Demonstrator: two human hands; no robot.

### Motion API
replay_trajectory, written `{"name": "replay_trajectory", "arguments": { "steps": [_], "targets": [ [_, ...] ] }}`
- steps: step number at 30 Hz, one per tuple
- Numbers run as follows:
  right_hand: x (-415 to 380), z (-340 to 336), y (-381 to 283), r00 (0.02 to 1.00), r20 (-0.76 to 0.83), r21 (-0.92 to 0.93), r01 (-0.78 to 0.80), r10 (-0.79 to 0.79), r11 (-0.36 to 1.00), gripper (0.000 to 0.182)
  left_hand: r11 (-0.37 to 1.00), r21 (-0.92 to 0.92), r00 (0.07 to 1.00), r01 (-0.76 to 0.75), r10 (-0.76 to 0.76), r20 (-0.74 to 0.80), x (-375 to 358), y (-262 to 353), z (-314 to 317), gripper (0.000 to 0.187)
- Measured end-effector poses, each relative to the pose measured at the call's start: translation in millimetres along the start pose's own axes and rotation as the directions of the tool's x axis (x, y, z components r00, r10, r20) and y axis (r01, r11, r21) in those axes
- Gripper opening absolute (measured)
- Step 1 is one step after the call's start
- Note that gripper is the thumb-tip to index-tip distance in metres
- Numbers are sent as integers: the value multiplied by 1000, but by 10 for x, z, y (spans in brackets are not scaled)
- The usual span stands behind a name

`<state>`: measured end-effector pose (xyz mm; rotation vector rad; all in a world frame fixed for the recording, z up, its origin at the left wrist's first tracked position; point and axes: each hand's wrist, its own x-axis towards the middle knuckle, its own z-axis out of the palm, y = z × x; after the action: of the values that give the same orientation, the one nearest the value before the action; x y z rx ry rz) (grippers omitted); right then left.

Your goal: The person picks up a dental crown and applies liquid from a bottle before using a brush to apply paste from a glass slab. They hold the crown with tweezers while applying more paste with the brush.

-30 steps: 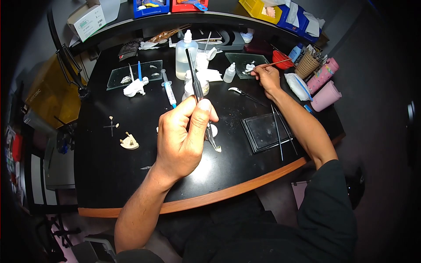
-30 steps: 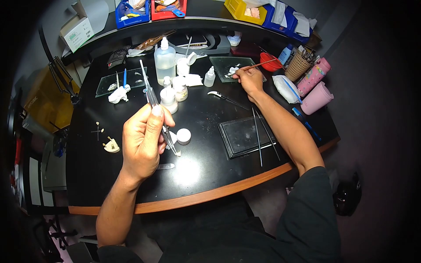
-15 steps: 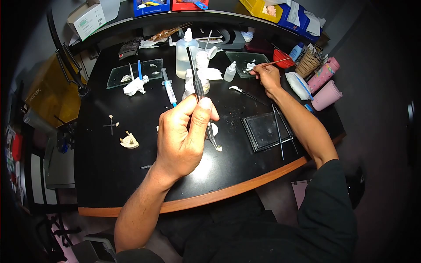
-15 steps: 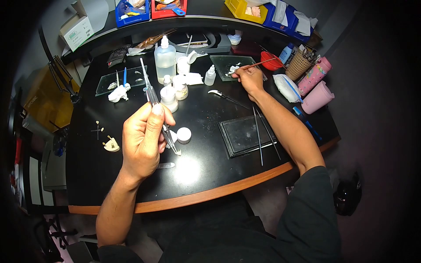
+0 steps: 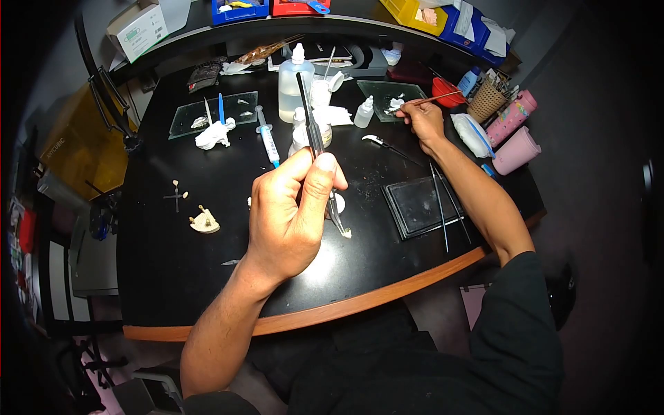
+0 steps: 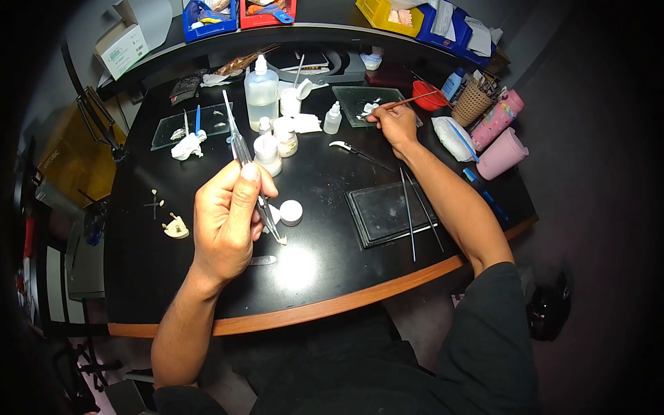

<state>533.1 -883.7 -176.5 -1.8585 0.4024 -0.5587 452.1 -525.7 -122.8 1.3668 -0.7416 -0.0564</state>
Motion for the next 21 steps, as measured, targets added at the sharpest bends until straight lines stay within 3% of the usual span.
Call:
{"name": "replay_trajectory", "arguments": {
  "steps": [17,21],
  "targets": [
    [25,-38,34,999,14,35,-35,35,999,8,999,-16,999,40,-40,-9,2,5,-12,38],
    [44,-120,-111,1000,3,218,0,-1,976,4,990,-96,993,99,-105,-54,5,38,-8,36]
  ]
}}
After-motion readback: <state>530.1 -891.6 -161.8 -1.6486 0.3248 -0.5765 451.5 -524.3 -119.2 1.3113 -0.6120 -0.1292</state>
